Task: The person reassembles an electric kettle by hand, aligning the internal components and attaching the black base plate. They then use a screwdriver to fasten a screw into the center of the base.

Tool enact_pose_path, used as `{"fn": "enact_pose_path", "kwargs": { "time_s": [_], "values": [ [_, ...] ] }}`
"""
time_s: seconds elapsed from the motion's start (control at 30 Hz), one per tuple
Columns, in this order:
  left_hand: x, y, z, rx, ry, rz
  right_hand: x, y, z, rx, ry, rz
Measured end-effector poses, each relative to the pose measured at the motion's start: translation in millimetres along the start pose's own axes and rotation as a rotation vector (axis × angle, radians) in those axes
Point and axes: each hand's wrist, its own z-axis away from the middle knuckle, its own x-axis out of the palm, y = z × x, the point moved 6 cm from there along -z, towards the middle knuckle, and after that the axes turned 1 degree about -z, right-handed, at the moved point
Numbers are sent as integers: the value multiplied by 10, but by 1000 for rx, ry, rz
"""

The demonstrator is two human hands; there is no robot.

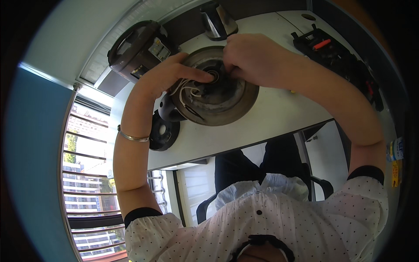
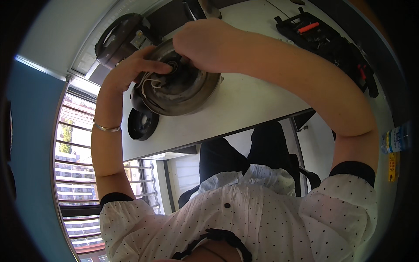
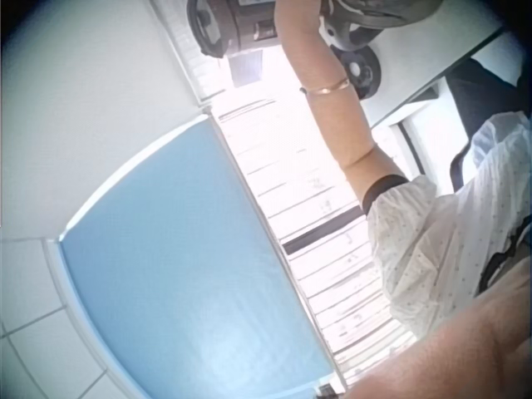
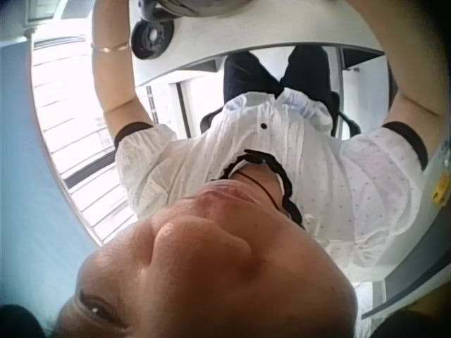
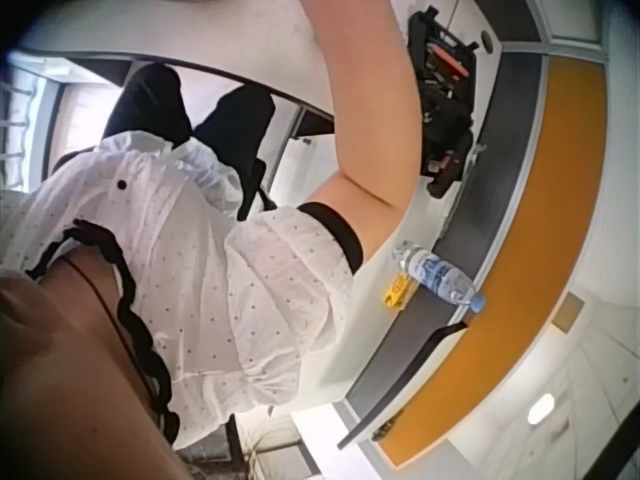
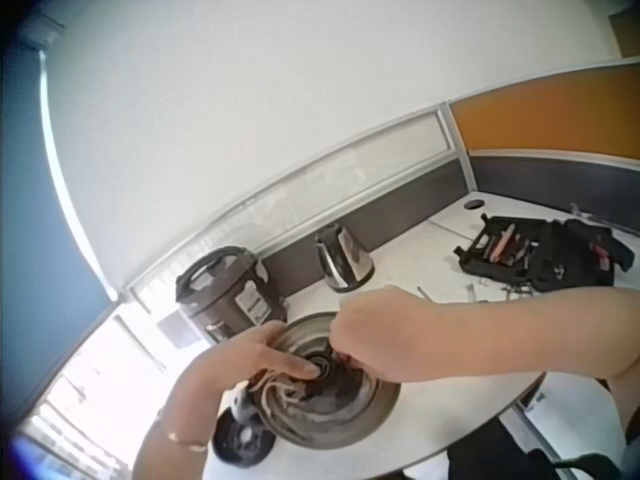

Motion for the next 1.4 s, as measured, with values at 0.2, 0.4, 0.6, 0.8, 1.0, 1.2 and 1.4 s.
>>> {"fn": "enact_pose_path", "kwargs": {
  "time_s": [0.2,0.4,0.6,0.8,1.0,1.2,1.4],
  "values": [
    [24,-22,-19,14,8,33,17,-41,17,-4,71,80],
    [4,12,7,13,22,6,25,65,37,222,19,-148],
    [43,151,95,7,-33,84,-32,125,34,156,-122,-295],
    [-17,-32,2,-20,33,2,-6,82,20,57,-38,-125],
    [6,-9,36,-13,32,30,-2,70,17,-190,162,-45],
    [3,-42,36,6,62,43,25,29,-19,-199,132,-23],
    [21,-10,51,35,39,62,18,-41,-3,-178,119,74]
  ]
}}
